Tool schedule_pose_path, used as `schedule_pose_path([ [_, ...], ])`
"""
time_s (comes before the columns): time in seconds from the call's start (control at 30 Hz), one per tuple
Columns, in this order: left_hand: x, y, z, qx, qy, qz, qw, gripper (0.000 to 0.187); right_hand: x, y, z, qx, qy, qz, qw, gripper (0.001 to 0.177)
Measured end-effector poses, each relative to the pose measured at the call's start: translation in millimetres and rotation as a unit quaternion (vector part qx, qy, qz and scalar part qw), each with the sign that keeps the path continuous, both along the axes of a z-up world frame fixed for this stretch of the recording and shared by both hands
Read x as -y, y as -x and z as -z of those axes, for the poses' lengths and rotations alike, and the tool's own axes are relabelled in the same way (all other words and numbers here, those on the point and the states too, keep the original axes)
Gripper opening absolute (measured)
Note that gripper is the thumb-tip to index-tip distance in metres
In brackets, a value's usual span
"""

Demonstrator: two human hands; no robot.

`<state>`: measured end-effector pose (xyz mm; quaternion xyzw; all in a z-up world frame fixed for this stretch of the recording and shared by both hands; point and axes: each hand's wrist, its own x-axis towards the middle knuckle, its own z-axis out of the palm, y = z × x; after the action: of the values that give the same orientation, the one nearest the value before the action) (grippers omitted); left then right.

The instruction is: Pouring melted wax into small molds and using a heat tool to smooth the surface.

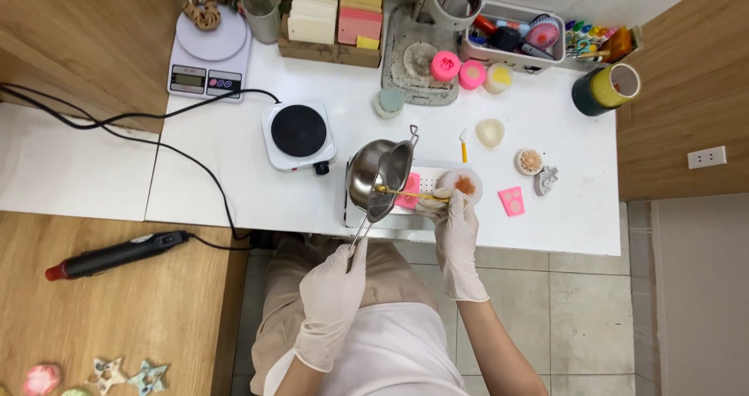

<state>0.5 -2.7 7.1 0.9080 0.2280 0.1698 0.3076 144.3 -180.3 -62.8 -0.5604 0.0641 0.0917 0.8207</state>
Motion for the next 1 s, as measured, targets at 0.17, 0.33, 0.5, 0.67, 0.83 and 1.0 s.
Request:
schedule_pose_path([
  [0.17, -6.1, 1.0, -2.0, -0.021, 0.026, -0.043, 0.999, 0.025, 35.0, 1.1, -8.7, 0.016, 0.041, 0.07, 0.997, 0.036],
  [0.33, -11.9, -1.0, 2.0, -0.083, 0.027, -0.076, 0.993, 0.03, 49.8, 10.7, -15.7, 0.042, 0.096, 0.072, 0.992, 0.034],
  [0.5, -15.3, -0.2, -0.1, -0.123, 0.047, -0.104, 0.986, 0.035, 37.2, 23.9, -39.5, 0.105, 0.186, 0.045, 0.976, 0.033],
  [0.67, -14.9, 0.9, -1.2, -0.123, 0.085, -0.103, 0.983, 0.034, 29.4, 36.8, -53.1, 0.264, 0.447, 0.004, 0.855, 0.019],
  [0.83, -16.4, 0.5, -5.1, -0.141, 0.11, -0.107, 0.978, 0.036, 28.6, 35.8, -65.0, 0.45, 0.472, -0.057, 0.756, 0.011],
  [1.0, -19.1, -2.0, -4.8, -0.195, 0.146, -0.113, 0.963, 0.04, 22.8, 40.3, -61.9, 0.441, 0.466, -0.067, 0.764, 0.012],
])
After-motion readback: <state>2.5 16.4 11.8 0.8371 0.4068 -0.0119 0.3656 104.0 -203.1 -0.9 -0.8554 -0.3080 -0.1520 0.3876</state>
